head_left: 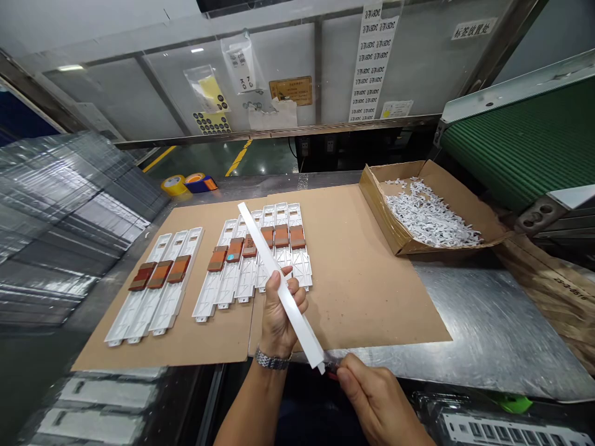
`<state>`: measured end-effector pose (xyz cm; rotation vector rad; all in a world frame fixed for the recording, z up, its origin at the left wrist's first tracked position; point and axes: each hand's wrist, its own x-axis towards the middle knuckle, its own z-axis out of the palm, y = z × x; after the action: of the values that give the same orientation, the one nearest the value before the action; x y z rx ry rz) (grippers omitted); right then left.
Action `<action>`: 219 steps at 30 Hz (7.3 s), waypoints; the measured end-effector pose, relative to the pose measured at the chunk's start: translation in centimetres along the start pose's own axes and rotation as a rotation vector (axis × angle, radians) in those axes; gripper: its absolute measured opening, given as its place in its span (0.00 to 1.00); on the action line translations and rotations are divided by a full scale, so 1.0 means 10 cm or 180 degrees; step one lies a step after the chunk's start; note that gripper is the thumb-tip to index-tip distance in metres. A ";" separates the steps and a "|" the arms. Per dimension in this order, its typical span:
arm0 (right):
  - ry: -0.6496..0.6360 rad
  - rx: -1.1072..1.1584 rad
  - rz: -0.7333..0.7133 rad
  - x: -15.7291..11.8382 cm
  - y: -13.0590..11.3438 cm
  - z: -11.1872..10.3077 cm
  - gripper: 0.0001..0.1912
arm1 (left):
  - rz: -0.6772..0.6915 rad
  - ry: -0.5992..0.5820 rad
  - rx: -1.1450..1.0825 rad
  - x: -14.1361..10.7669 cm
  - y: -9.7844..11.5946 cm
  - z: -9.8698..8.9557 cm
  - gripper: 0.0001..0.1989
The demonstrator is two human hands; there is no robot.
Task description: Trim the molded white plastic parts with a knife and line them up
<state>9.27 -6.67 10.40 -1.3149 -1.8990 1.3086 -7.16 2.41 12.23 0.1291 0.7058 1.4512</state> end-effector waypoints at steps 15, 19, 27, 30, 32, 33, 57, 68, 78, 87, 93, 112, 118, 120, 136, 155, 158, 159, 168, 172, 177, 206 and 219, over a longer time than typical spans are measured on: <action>-0.0032 0.0112 0.0068 -0.02 -0.04 -0.04 0.19 | -0.0008 -0.0033 0.0053 -0.01 -0.01 0.02 0.17; -0.0053 0.0119 0.0088 -0.02 -0.04 -0.04 0.18 | -0.0020 -0.0030 0.0051 -0.01 -0.02 0.02 0.18; -0.0033 0.0121 0.0051 -0.02 -0.07 -0.05 0.18 | -0.0009 -0.0043 0.0043 -0.02 -0.02 0.04 0.17; -0.0048 0.0102 0.0041 -0.02 -0.06 -0.05 0.18 | -0.0004 -0.0044 0.0044 -0.02 -0.01 0.04 0.17; -0.0057 0.0106 0.0043 -0.02 -0.06 -0.05 0.18 | -0.0003 -0.0040 0.0042 -0.02 -0.01 0.04 0.17; -0.0056 0.0109 0.0046 -0.02 -0.06 -0.05 0.18 | -0.0004 -0.0039 0.0040 -0.02 -0.01 0.04 0.17; -0.0230 0.0358 -0.0085 -0.05 -0.04 -0.05 0.20 | 0.0300 0.0217 0.0197 0.03 -0.03 0.06 0.19; 0.1151 0.1812 0.0453 0.30 0.02 -0.12 0.18 | 0.0720 0.0357 0.0894 -0.27 -0.09 0.18 0.27; 0.0300 0.3489 0.0895 0.43 -0.07 -0.14 0.20 | 0.0315 -0.0726 0.1104 -0.30 -0.05 -0.10 0.28; 0.1700 0.1032 0.0091 0.18 0.03 -0.05 0.20 | 0.1364 0.0257 0.1239 -0.34 -0.09 -0.01 0.30; 0.1754 -0.0418 -0.0551 0.06 0.02 -0.02 0.14 | 0.1565 0.0408 0.1189 -0.37 -0.05 0.04 0.36; 0.1876 -0.1529 -0.0886 0.12 0.03 0.02 0.12 | 0.1776 0.0489 0.1591 -0.34 -0.06 -0.02 0.38; 0.1818 -0.1497 -0.0844 0.11 0.03 0.01 0.12 | 0.1782 0.0511 0.1595 -0.34 -0.07 -0.02 0.38; 0.1803 -0.1472 -0.0820 0.11 0.02 0.01 0.13 | 0.1783 0.0539 0.1592 -0.35 -0.06 -0.02 0.38; 0.1884 -0.1566 -0.0771 0.11 0.06 0.02 0.13 | 0.1761 0.0661 0.1639 -0.36 -0.06 -0.01 0.45; 0.1857 -0.1050 0.0009 0.01 0.73 -0.52 0.20 | -0.0727 0.0087 0.1970 -0.21 -0.70 -0.34 0.22; 0.1812 -0.1298 0.0044 0.03 0.89 -0.68 0.20 | -0.0425 0.0140 0.2182 -0.16 -1.10 -0.55 0.23; 0.1779 -0.1392 0.0035 0.06 0.94 -0.73 0.20 | -0.0227 0.0161 0.2230 -0.16 -1.21 -0.64 0.25; 0.1175 -0.2328 -0.0126 0.65 1.02 -0.91 0.20 | 0.2315 0.0263 0.5762 -0.05 -1.36 -0.92 0.31; 0.1174 -0.2767 -0.0185 0.96 0.91 -0.98 0.19 | 0.2718 -0.0805 0.6638 0.25 -1.13 -0.61 0.33; 0.1038 -0.3070 -0.0109 1.27 0.90 -1.07 0.22 | 0.2952 -0.1522 0.7222 0.63 -1.01 -0.46 0.30; 0.0456 -0.3520 -0.0437 1.55 0.89 -1.12 0.24 | 0.3512 -0.0184 0.6735 0.52 -1.45 -0.62 0.16; 0.0416 -0.3510 -0.0443 1.56 0.89 -1.13 0.25 | 0.4108 -0.0472 0.6917 0.60 -1.31 -0.61 0.18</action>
<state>15.55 12.97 5.32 -1.5973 -2.6411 -0.0104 0.73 4.03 -1.22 2.6643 1.9307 0.9275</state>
